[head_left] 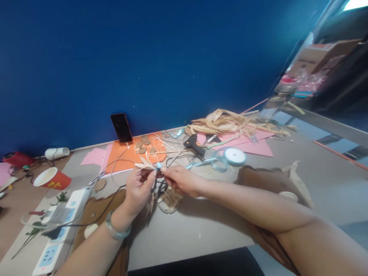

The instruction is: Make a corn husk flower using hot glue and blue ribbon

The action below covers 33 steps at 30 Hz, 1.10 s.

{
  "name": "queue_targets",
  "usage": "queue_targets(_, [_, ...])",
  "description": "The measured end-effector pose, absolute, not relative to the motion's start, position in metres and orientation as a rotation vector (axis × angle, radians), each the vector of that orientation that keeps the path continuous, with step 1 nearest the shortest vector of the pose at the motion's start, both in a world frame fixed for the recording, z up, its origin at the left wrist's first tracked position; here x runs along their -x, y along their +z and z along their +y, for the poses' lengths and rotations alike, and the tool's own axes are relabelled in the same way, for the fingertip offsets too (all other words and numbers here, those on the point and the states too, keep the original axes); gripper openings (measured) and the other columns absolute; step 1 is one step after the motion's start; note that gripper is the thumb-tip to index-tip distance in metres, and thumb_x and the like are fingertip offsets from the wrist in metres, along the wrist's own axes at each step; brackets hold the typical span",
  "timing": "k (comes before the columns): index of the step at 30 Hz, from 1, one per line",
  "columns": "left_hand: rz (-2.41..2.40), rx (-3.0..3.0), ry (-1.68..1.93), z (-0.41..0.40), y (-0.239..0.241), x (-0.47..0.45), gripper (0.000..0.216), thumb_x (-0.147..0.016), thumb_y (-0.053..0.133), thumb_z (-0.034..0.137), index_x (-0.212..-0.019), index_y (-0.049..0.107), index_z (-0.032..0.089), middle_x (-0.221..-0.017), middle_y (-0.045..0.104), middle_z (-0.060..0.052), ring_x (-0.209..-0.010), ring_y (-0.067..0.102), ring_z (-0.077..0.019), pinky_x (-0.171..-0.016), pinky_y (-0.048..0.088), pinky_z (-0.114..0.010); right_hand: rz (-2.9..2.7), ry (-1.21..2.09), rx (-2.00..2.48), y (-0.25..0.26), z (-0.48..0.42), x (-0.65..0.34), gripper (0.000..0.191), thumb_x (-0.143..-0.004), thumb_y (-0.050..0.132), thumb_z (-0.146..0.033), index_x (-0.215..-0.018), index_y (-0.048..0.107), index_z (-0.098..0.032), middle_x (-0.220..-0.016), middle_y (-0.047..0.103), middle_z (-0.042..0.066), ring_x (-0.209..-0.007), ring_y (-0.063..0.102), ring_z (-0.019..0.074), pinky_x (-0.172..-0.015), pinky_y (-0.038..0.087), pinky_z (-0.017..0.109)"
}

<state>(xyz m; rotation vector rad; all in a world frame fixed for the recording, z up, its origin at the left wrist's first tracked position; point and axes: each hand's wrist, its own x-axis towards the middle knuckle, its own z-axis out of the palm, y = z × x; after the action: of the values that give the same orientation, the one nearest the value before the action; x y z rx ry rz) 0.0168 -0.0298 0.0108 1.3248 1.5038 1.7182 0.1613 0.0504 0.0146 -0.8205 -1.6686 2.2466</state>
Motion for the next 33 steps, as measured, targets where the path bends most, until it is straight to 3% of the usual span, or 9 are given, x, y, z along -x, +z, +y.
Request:
queue_targets(7, [1.462,-1.194,1.690,-0.028,0.015,-0.019,0.020,-0.074,0.071,0.031,-0.080,0.063,0.014,-0.072,0.073,-0.006,-0.065,0.071,-0.0184,-0.064,0.058,-0.028,-1.593,2.151,0.786,0.022,0.054,-0.161,0.054,-0.085,0.039,-0.066,-0.061,0.044,-0.018,-0.041,0.025,-0.010,-0.034,0.018,0.0049,-0.036,0.013,0.020])
queue_targets(13, [1.328,-0.962,1.676,-0.024,0.014,-0.014,0.026,-0.071,0.074,0.032,-0.080,0.055,0.016,-0.072,0.072,-0.002,-0.063,0.070,-0.0161,-0.067,0.057,-0.030,-2.052,1.352,0.844,0.012,0.081,-0.163,0.038,-0.073,0.066,-0.052,-0.080,0.051,-0.018,-0.059,0.045,-0.006,-0.053,0.038,0.0084,-0.052,0.030,0.020])
queue_targets(20, [1.275,-0.782,1.584,-0.019,0.016,-0.009,0.030,-0.068,0.074,0.033,-0.078,0.049,0.018,-0.065,0.068,0.001,-0.058,0.067,-0.0135,-0.066,0.055,-0.028,-2.869,0.379,1.107,0.003,0.110,-0.172,0.024,-0.082,0.058,-0.035,-0.097,0.060,-0.017,-0.090,0.067,0.012,-0.083,0.061,0.0240,-0.065,0.037,0.028])
queue_targets(24, [1.336,-0.744,1.565,-0.019,0.014,-0.010,0.032,-0.067,0.075,0.033,-0.080,0.051,0.017,-0.071,0.070,-0.002,-0.065,0.069,-0.0147,-0.068,0.053,-0.028,-2.994,0.265,1.115,0.006,0.110,-0.175,0.025,-0.082,0.056,-0.034,-0.099,0.062,-0.017,-0.094,0.069,0.015,-0.089,0.064,0.0284,-0.069,0.041,0.031])
queue_targets(33, [1.338,-0.687,1.530,-0.018,0.016,-0.012,0.031,-0.064,0.077,0.031,-0.074,0.052,0.016,-0.075,0.071,-0.003,-0.069,0.069,-0.0145,-0.071,0.052,-0.026,-3.049,0.241,1.004,0.017,0.105,-0.179,0.024,-0.071,0.068,-0.032,-0.089,0.066,-0.016,-0.088,0.070,0.014,-0.088,0.064,0.0289,-0.070,0.041,0.032])
